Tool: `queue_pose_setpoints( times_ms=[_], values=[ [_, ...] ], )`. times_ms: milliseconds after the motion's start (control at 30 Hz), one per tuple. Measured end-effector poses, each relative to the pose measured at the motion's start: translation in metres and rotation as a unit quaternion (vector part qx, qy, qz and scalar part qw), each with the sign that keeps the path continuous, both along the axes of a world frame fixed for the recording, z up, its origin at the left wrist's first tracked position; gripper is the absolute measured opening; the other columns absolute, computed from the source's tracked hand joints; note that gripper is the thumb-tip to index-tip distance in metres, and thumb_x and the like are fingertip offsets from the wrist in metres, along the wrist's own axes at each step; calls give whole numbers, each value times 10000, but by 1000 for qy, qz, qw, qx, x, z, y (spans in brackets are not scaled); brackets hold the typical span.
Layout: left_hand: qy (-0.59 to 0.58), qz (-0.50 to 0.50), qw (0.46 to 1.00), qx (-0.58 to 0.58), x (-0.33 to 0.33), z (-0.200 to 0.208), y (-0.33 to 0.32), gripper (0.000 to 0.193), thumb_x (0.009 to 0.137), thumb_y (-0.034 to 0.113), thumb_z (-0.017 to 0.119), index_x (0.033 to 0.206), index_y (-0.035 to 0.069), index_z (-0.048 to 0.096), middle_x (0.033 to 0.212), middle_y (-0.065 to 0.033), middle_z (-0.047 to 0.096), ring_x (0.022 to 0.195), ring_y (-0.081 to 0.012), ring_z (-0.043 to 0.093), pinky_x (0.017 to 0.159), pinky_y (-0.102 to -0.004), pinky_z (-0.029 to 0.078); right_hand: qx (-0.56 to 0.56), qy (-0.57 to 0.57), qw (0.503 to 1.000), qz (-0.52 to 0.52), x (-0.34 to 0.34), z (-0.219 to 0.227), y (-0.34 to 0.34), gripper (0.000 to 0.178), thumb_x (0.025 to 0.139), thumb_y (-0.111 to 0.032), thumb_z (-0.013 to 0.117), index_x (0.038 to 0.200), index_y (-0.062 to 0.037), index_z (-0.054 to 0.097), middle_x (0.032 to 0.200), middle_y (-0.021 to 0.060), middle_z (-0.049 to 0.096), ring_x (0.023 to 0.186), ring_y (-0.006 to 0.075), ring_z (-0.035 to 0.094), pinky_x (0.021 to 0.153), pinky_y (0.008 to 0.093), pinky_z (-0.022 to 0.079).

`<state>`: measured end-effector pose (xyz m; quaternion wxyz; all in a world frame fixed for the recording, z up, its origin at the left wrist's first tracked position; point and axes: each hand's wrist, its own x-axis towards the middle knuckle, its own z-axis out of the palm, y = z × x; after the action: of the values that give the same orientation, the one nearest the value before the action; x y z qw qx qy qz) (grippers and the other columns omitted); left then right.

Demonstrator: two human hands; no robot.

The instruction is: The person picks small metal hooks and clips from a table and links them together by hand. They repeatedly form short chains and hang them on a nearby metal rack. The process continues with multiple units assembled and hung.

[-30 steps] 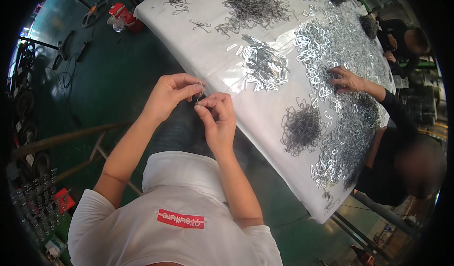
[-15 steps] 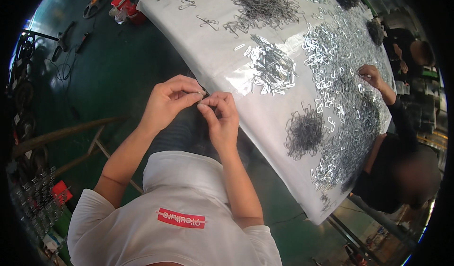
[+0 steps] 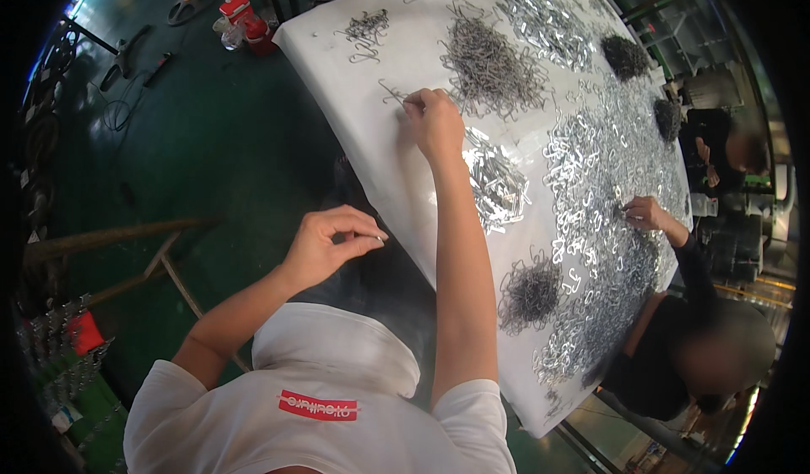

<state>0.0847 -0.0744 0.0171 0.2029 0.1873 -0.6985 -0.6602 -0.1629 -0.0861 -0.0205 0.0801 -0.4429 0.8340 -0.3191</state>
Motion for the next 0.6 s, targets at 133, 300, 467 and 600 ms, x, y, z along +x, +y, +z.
queue_pose_setpoints(
  times_ms=[133,300,467,600],
  values=[
    [1,2,1000,-2,2,2,1,140,778,23,740,907,76,746,907,-49,703,643,-87,580,589,-215,461,145,101,984,10,-12,-5,-29,174,843,-226,670,905,-67,704,934,93,653,829,278,640,724,381,493],
    [1,-5,1000,-8,4,1,2,145,778,28,741,914,80,745,891,-44,710,620,-89,577,576,-217,461,161,9,987,20,-22,-3,-25,130,844,-181,659,886,-63,690,881,94,651,822,246,641,717,360,494],
    [-8,1,1000,-17,5,0,8,148,782,23,738,923,69,739,860,-44,708,605,-83,571,574,-222,466,14,-414,910,-30,-18,12,28,75,867,-112,634,870,-37,640,806,30,610,702,115,560,639,253,453],
    [-11,12,999,-28,3,-1,14,146,795,2,719,931,51,732,862,-49,715,656,-86,609,601,-227,482,-116,-525,842,-51,23,23,83,90,901,-91,613,951,-19,591,819,30,597,690,106,554,649,244,461]
  ],
)
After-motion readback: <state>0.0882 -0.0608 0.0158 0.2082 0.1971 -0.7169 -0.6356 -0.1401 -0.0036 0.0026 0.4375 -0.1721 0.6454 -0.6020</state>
